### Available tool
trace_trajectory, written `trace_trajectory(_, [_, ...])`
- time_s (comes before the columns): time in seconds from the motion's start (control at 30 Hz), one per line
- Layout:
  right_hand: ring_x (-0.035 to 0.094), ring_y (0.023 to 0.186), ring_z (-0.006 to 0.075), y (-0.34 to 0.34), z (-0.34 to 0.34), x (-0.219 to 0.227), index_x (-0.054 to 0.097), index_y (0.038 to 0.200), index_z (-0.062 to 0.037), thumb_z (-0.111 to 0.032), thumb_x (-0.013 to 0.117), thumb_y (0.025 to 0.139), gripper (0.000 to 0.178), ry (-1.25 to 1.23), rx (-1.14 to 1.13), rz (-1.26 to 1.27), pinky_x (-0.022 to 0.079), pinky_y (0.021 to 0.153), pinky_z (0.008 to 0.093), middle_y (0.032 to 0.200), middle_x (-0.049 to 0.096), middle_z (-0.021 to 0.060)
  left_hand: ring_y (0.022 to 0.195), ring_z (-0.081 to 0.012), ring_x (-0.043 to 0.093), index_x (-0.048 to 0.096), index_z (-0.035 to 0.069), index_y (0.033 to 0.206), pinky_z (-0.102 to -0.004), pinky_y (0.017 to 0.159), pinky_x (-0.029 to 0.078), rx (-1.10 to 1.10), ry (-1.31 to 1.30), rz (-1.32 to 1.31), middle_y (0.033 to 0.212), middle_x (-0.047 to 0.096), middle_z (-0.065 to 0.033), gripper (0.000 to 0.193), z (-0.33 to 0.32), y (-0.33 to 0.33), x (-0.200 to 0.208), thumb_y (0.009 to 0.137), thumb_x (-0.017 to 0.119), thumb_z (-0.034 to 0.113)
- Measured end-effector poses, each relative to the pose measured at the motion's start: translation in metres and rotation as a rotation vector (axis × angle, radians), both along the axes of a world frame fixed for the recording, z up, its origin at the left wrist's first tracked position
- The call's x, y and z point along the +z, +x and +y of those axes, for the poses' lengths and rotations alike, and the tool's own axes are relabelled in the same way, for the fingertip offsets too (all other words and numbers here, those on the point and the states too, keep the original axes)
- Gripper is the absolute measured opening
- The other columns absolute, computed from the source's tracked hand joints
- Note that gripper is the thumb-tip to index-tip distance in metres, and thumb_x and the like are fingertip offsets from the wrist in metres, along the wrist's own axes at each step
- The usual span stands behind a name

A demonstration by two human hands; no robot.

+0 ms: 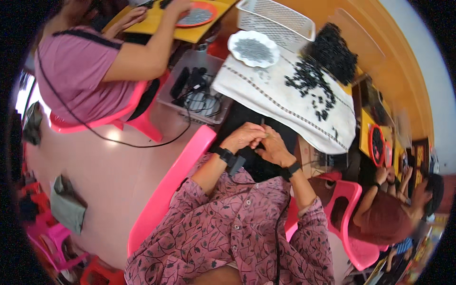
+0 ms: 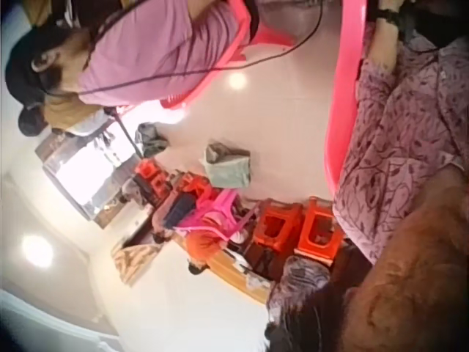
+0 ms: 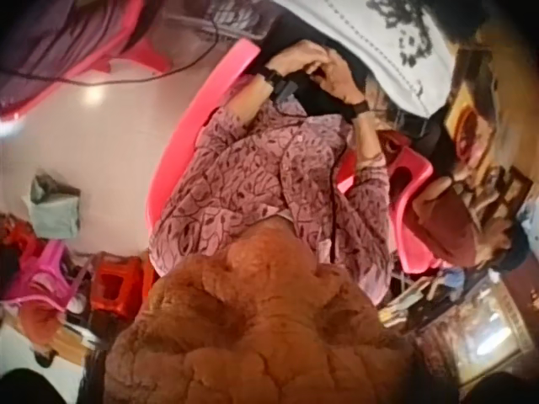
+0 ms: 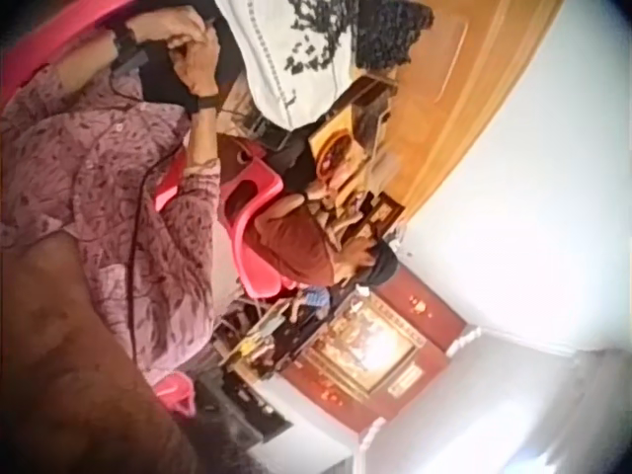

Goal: Assembling small black plastic components by hand-inserting metal pins.

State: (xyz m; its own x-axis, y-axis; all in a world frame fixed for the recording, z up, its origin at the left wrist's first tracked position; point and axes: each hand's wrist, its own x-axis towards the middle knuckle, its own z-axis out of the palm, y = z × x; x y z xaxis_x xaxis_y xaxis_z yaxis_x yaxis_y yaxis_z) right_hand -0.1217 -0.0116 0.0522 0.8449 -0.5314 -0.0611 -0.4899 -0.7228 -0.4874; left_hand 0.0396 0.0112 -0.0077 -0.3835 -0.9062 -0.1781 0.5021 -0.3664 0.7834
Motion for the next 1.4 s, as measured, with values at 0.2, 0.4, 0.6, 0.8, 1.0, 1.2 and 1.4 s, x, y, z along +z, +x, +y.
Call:
trace_trajectory(0.2, [0.044,0.120,0.0411,0.006,0.007,-0.003,0.062,0.092,-0.0110,-0.008,0.075,0.066,0.029,-0.046,0.019,-0.082,0.038,0.103,0.0435,0.122,0.050,0.0215,0.045,-0.0103,0.045,0.061,0.006,0.078,-0.0261,0.043,0.038,-0.018,0.003,-0.058,0.056,0.050,-0.0008,0.013,0.002,0.015,-0.001,0.087,0.061,0.015])
trace_trajectory(0.4, [0.044,0.119,0.0411,-0.009,0.015,-0.005,0.062,0.100,-0.0068,-0.008,0.073,0.070,0.032,0.023,-0.086,-0.129,0.038,0.102,0.0432,0.126,0.044,0.0235,0.047,-0.0129,0.050,0.064,-0.001,0.092,-0.0265,0.043,0.042,-0.025,0.060,-0.059,0.059,0.052,-0.0025,0.013,-0.006,0.010,-0.001,0.090,0.058,0.011])
trace_trajectory(0.6, [0.042,0.122,0.0390,-0.017,0.019,-0.006,0.062,0.103,-0.0029,-0.007,0.072,0.073,0.032,0.038,-0.111,-0.170,0.037,0.104,0.0395,0.129,0.042,0.0225,0.051,-0.0142,0.051,0.063,0.001,0.101,-0.0278,0.048,0.043,-0.091,0.098,-0.074,0.062,0.053,-0.0024,0.015,-0.009,0.010,-0.002,0.093,0.056,0.012])
trace_trajectory(0.8, [0.044,0.121,0.0393,-0.015,0.020,-0.008,0.061,0.102,0.0015,-0.006,0.072,0.073,0.032,0.034,-0.135,-0.170,0.039,0.102,0.0389,0.131,0.042,0.0230,0.055,-0.0136,0.053,0.063,0.003,0.103,-0.0282,0.052,0.045,-0.089,0.101,-0.052,0.065,0.054,-0.0016,0.015,-0.005,0.013,-0.001,0.094,0.057,0.013])
trace_trajectory(1.0, [0.053,0.102,0.0393,-0.017,0.020,-0.010,0.061,0.094,0.0054,-0.004,0.073,0.070,0.028,-0.092,-0.157,-0.229,0.046,0.089,0.0411,0.112,0.049,0.0230,0.066,-0.0144,0.058,0.062,0.003,0.105,-0.0290,0.062,0.049,-0.090,0.142,0.009,0.075,0.059,-0.0029,0.017,-0.007,0.011,-0.003,0.095,0.058,0.016])
trace_trajectory(1.2, [0.049,0.116,0.0439,-0.010,0.028,-0.005,0.061,0.102,0.0067,-0.005,0.073,0.071,0.035,-0.055,-0.200,-0.020,0.043,0.099,0.0413,0.130,0.044,0.0311,0.071,-0.0163,0.062,0.060,0.003,0.106,-0.0306,0.068,0.053,-0.025,0.177,0.043,0.081,0.063,-0.0055,0.018,-0.004,0.014,-0.002,0.096,0.057,0.017])
trace_trajectory(1.4, [0.057,0.106,0.0413,-0.017,0.017,-0.012,0.060,0.108,0.0032,-0.002,0.069,0.073,0.036,0.020,-0.327,-0.280,0.049,0.091,0.0394,0.132,0.040,0.0305,0.074,-0.0194,0.064,0.059,0.006,0.108,-0.0328,0.070,0.054,0.001,0.163,0.089,0.082,0.064,-0.0077,0.020,-0.006,0.013,-0.008,0.094,0.061,0.019])
